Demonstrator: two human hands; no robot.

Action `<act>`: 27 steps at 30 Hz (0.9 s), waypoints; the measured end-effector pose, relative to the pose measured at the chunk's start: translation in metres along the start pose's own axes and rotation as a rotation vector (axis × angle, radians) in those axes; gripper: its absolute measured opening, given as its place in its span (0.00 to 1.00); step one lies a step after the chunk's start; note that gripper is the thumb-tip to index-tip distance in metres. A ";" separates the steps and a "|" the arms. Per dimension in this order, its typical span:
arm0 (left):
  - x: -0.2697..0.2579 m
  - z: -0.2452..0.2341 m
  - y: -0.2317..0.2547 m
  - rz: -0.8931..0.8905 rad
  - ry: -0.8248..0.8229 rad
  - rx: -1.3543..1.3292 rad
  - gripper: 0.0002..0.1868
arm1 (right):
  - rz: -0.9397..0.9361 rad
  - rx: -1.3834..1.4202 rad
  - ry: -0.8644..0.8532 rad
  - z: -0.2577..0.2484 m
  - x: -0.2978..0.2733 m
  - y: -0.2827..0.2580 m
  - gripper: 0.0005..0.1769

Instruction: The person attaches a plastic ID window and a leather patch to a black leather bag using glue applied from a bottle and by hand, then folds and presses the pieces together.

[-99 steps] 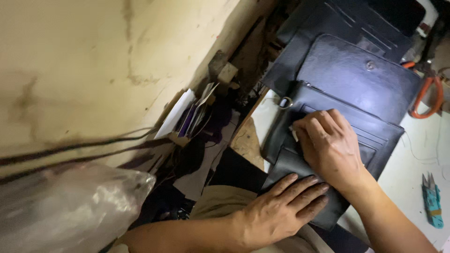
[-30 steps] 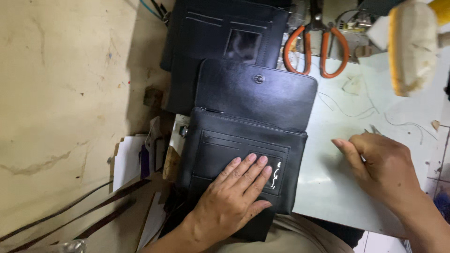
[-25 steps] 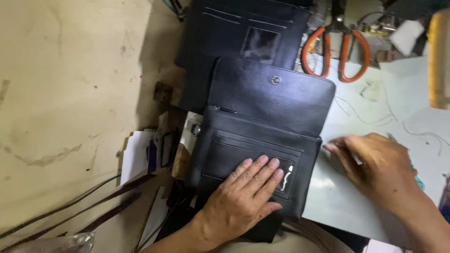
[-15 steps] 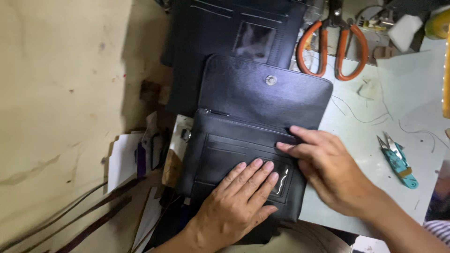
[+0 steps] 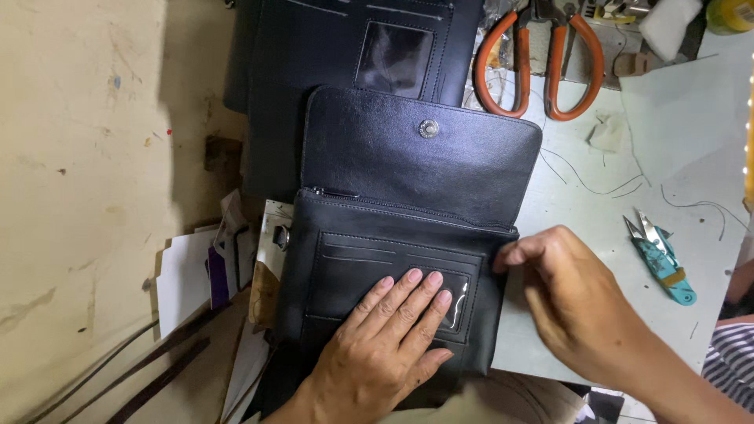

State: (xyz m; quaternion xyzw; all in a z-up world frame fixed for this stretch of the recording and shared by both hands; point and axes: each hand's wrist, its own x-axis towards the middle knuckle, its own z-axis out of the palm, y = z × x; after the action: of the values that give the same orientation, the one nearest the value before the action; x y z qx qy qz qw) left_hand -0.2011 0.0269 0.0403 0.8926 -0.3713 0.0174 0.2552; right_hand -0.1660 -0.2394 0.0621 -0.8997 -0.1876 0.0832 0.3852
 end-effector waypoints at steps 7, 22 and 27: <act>0.001 0.000 0.000 0.004 -0.005 0.009 0.28 | 0.096 0.125 -0.045 -0.001 0.005 -0.003 0.13; -0.001 0.003 -0.001 0.004 -0.001 0.021 0.29 | 0.257 -0.037 -0.036 -0.016 -0.014 0.005 0.12; 0.001 0.001 0.000 0.007 0.017 0.017 0.28 | 0.372 -0.028 0.222 -0.014 -0.013 -0.010 0.09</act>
State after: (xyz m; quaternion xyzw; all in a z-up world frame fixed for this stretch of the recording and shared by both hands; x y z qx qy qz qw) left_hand -0.2002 0.0261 0.0397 0.8931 -0.3723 0.0290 0.2508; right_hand -0.1766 -0.2473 0.0791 -0.9278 0.0243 0.0507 0.3689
